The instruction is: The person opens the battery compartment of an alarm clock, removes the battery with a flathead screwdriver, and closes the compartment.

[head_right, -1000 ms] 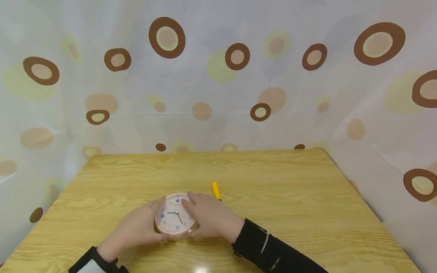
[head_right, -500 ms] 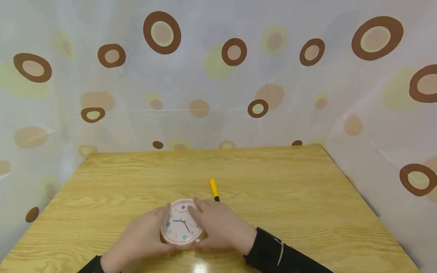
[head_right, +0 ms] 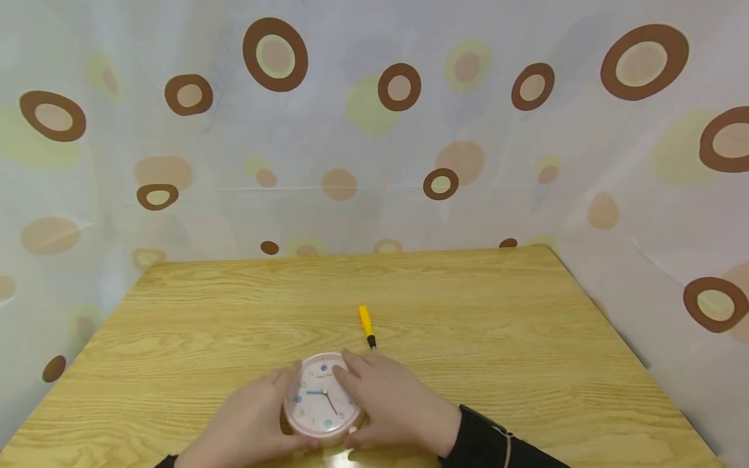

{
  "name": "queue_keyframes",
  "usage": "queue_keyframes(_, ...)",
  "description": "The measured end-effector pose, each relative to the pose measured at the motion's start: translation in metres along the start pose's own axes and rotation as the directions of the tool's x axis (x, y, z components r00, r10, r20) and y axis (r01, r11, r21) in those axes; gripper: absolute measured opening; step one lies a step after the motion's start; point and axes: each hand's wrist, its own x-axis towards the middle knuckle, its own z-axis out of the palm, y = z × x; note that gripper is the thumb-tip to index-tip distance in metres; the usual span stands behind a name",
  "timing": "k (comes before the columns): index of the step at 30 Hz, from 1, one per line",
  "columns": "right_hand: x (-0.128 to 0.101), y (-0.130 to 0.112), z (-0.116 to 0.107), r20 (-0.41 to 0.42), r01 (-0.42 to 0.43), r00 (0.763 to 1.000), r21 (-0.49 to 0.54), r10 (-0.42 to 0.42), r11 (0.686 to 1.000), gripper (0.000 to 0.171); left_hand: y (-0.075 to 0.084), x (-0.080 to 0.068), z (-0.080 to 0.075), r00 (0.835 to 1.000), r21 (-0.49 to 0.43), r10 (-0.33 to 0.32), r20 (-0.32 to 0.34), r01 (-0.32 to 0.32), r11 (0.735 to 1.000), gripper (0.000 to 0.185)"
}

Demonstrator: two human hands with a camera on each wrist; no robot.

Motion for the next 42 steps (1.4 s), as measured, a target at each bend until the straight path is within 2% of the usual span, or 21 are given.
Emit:
queue_keyframes(7, -0.014, 0.002, 0.003, -0.017, 0.005, 1.0, 0.018, -0.005, 1.0, 0.1, 0.006, -0.003, 0.005, 0.999, -0.008, 0.026, 0.039, -0.026, 1.0, 0.129)
queue_keyframes(12, -0.024, 0.002, 0.005, -0.036, -0.001, 0.999, 0.07, 0.003, 0.998, 0.095, 0.01, -0.004, 0.006, 0.997, -0.005, 0.025, 0.07, -0.025, 1.0, 0.13)
queue_keyframes(22, -0.035, 0.002, 0.008, -0.072, 0.024, 0.997, 0.087, -0.017, 0.996, 0.098, 0.013, -0.007, 0.009, 0.998, 0.003, 0.035, 0.058, -0.035, 0.999, 0.128)
queue_keyframes(26, -0.035, 0.002, 0.008, -0.071, 0.029, 0.997, 0.087, -0.023, 0.996, 0.098, 0.012, -0.007, 0.009, 0.996, -0.025, 0.016, 0.087, -0.014, 1.0, 0.129)
queue_keyframes(29, -0.034, 0.002, 0.007, -0.067, 0.03, 0.997, 0.098, -0.024, 0.995, 0.098, 0.01, -0.007, 0.008, 0.994, -0.065, 0.007, 0.113, 0.0, 0.998, 0.13)
queue_keyframes(34, -0.037, 0.007, 0.007, -0.062, 0.003, 0.998, 0.143, 0.006, 0.99, 0.101, 0.002, -0.011, 0.007, 0.993, -0.151, 0.002, 0.121, 0.017, 0.988, 0.146)
queue_keyframes(37, -0.039, 0.011, 0.007, -0.078, -0.021, 0.996, 0.114, 0.03, 0.993, 0.105, -0.005, -0.01, 0.008, 0.995, -0.141, 0.013, 0.095, 0.001, 0.99, 0.151)
queue_keyframes(42, -0.041, 0.015, 0.009, -0.088, -0.031, 0.995, 0.065, 0.037, 0.997, 0.1, -0.012, -0.006, 0.011, 0.996, -0.135, 0.031, 0.086, -0.02, 0.991, 0.142)
